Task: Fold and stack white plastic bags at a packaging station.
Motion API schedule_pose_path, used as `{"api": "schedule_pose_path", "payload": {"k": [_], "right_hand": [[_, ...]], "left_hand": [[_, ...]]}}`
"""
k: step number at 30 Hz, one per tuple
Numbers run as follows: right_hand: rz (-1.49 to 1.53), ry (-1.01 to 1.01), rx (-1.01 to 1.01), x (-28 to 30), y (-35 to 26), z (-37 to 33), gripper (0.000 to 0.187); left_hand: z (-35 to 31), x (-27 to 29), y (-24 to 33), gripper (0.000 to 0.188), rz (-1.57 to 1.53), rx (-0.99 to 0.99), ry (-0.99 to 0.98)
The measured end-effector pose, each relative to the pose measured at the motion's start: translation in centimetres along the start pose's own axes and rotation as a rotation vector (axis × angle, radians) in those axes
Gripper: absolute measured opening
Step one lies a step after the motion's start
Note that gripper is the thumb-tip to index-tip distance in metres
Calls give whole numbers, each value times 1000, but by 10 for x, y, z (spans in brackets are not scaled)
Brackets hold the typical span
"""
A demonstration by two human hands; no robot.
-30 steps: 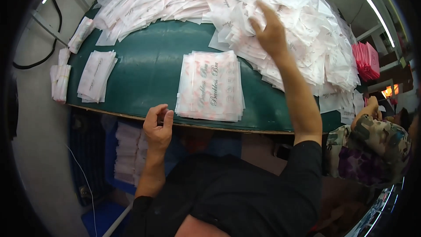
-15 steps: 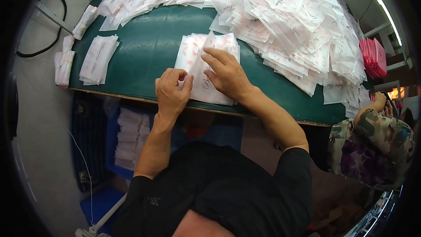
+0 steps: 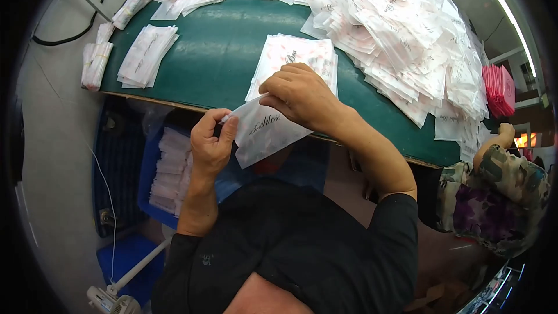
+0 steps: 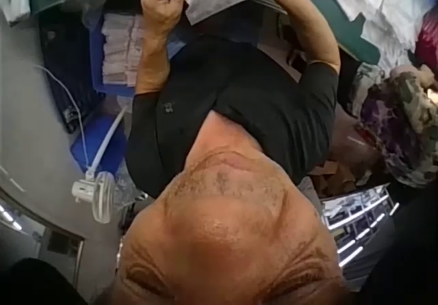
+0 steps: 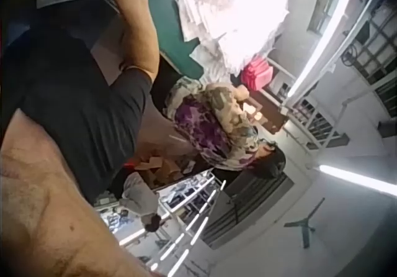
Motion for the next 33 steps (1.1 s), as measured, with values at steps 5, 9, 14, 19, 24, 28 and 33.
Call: {"api": "schedule_pose_path", "payload": {"k": [5, 9, 14, 19, 24, 28, 33], "right_hand": [[-143, 272, 198, -19, -57, -2, 22], [-134, 255, 291, -42, -77, -1, 27], [-44, 248, 231, -59, -81, -6, 23], [-49, 160, 162, -71, -86, -9, 19], [-453, -206, -28, -59, -43, -28, 19], [-510, 56, 73, -36, -83, -35, 26], [-157, 16, 57, -51, -97, -26, 26]], "left_hand": [[-14, 26, -3, 14, 25, -86, 7], [-22, 37, 0, 14, 7, -80, 28], [-30, 40, 2, 13, 15, -147, 8], [-40, 45, 4, 13, 16, -145, -1], [-37, 79, 11, 9, 74, -134, 69], [-30, 77, 24, 10, 217, -310, 4], [-14, 54, 47, 15, 238, -571, -161]]}}
Point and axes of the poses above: each hand's wrist, its own z-axis towards the middle knuckle, its own x-axis out of the back of the hand, y = z × x, the point moved 5 cm from there along z, towards the middle knuckle, and after that the axes turned 6 degrees about -x, right-handed, at the moved point
